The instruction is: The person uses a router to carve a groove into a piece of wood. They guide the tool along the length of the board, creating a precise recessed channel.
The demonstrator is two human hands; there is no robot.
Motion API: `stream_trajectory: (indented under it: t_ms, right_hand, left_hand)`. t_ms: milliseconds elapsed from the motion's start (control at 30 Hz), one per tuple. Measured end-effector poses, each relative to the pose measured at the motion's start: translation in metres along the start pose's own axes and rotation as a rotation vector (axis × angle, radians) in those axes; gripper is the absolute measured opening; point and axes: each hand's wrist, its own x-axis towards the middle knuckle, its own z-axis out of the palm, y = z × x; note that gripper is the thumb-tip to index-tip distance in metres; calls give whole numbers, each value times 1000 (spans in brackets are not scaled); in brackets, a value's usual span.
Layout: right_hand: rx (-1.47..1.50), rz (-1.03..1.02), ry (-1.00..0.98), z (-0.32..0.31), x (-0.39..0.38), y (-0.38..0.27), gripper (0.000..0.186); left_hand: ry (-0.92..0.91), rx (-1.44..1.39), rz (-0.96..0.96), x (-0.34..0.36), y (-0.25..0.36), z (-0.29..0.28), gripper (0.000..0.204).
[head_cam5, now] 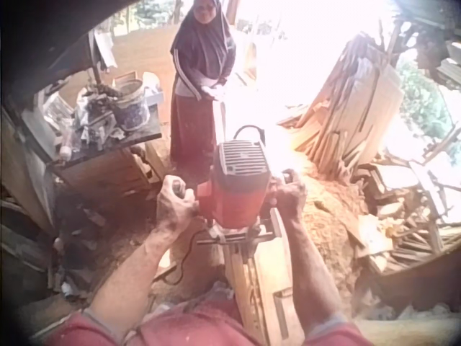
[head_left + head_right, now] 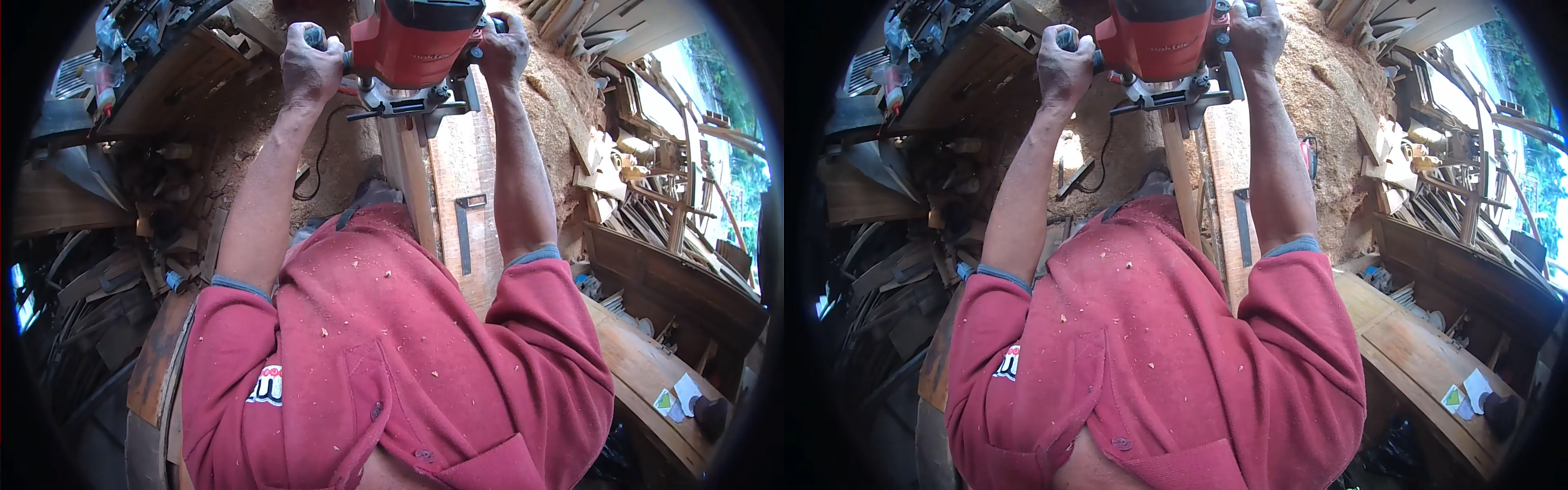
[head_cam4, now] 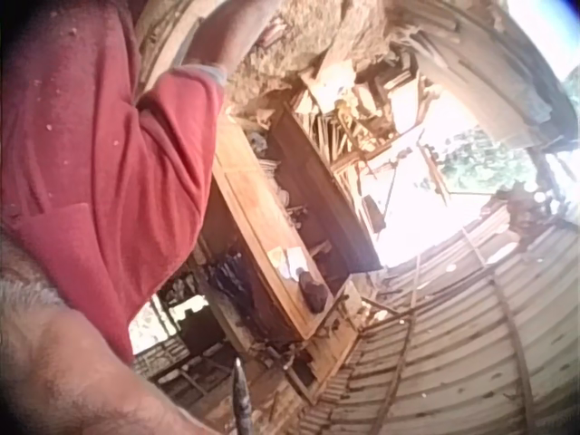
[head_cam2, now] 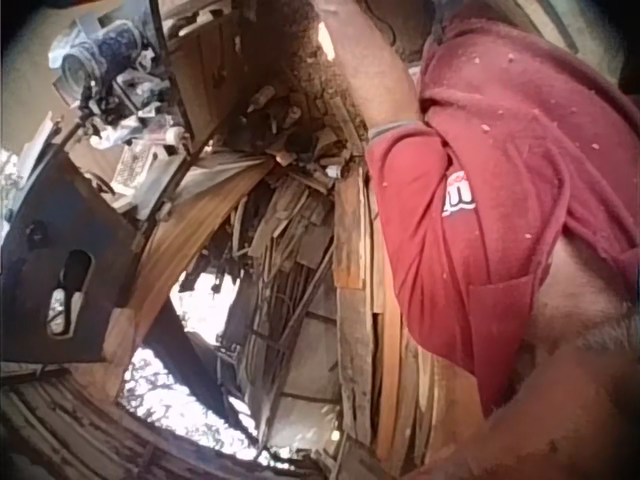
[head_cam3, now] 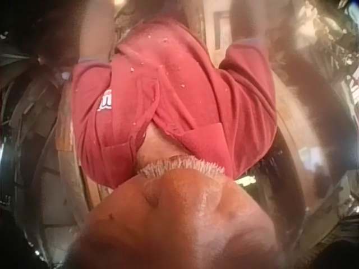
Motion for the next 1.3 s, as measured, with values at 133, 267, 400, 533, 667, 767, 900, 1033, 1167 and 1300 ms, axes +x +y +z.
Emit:
stream_trajectory:
  t_ms: [133,267,400,533,667,767,900,1033,1167,1300]
  right_hand:
    - [-9,-24,-24,1,-10,10,23]
    - [40,-4,-40,7,-20,8,28]
    - [-230,-163,-71,8,-33,13,22]
    - [1,93,-43,14,-33,-4,20]
    - [2,83,-49,-4,-14,-6,20]
    - [15,96,-53,-2,-2,-20,23]
    - [23,-13,19,-4,4,-15,21]
    - [157,140,-101,-12,-4,-32,17]
    - [82,133,-74,-8,-6,-15,17]
    - [94,35,-68,4,-10,1,17]
  left_hand:
    - [-11,7,-13,-5,-7,6,27]
    - [-21,8,-19,-9,-14,8,27]
    - [15,10,-30,-17,-33,21,25]
    - [10,22,-48,-16,-39,19,27]
    - [-40,-12,-91,-6,-4,10,28]
    - [-6,23,-12,4,1,-6,28]
    - [26,23,25,6,4,-6,28]
    - [15,33,47,4,0,-8,28]
    - [10,-81,-26,0,15,-5,15]
    - [13,4,30,-5,-10,0,27]
